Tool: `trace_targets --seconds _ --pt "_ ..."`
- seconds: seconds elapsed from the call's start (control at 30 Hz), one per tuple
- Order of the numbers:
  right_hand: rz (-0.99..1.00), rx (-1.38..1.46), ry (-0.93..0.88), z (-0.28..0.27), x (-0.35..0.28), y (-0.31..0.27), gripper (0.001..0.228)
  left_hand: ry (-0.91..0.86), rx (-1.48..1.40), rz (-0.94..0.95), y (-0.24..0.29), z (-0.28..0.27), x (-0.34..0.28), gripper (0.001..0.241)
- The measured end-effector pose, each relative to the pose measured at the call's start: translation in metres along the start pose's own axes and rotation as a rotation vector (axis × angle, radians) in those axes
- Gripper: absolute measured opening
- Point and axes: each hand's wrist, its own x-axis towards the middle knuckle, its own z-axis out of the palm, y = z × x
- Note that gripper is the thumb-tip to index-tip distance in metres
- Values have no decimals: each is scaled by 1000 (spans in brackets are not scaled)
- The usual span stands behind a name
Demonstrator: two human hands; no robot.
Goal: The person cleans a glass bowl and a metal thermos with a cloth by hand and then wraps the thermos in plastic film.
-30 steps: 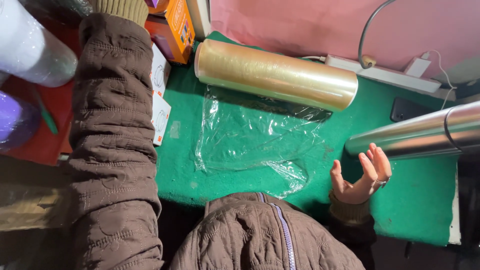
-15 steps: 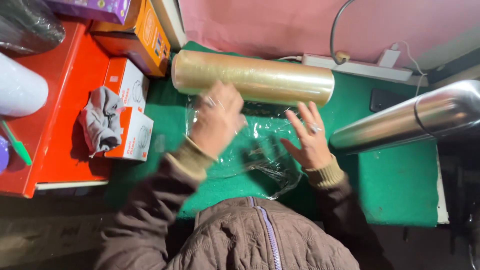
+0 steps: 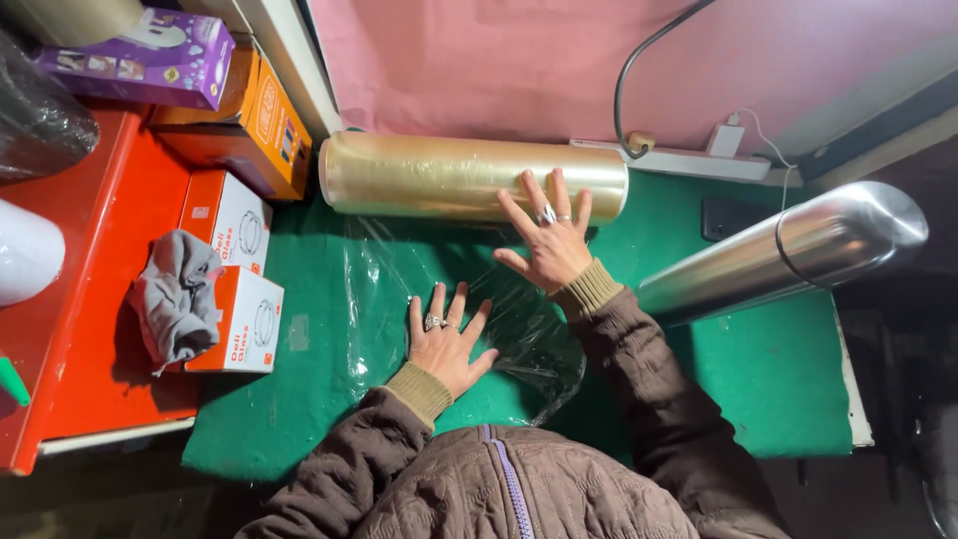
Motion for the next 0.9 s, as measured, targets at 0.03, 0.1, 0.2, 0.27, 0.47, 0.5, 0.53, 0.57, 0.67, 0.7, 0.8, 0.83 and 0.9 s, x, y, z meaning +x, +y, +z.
trace_targets --seconds 0.03,0.1,0.2,0.27,0.47,0.5,0.53,0.57,0.67,0.7,0.8,0.83,0.9 --pt "8 4 -6 2 8 4 87 -7 10 0 0 0 0 77" --pt "18 7 -9 5 23 11 88 -12 22 3 -1 1 0 78" --pt "30 3 3 9 47 22 90 -22 22 7 -1 0 0 79" --pt "28 -21 16 14 61 30 88 -55 27 4 -1 -3 1 79" --pt "42 -17 97 13 95 40 85 -63 25 11 -2 1 1 81" --pt "40 -15 97 11 98 40 85 -63 26 8 -1 1 2 81" --pt "53 7 103 8 100 39 86 -65 26 7 -1 0 2 81" --pt "61 30 107 7 103 37 87 -66 25 0 -1 0 2 81" --pt "70 72 89 9 105 37 88 -66 16 -12 0 -4 1 80" --pt "58 77 86 12 103 38 88 -65 17 -25 0 -5 1 80" --pt "36 61 128 17 97 39 90 -78 -4 -31 1 -8 1 79" --pt "45 36 155 17 94 38 92 -79 -16 -27 1 -7 1 79" --pt "41 17 184 13 86 38 95 -74 -24 -35 -1 -4 -1 79"
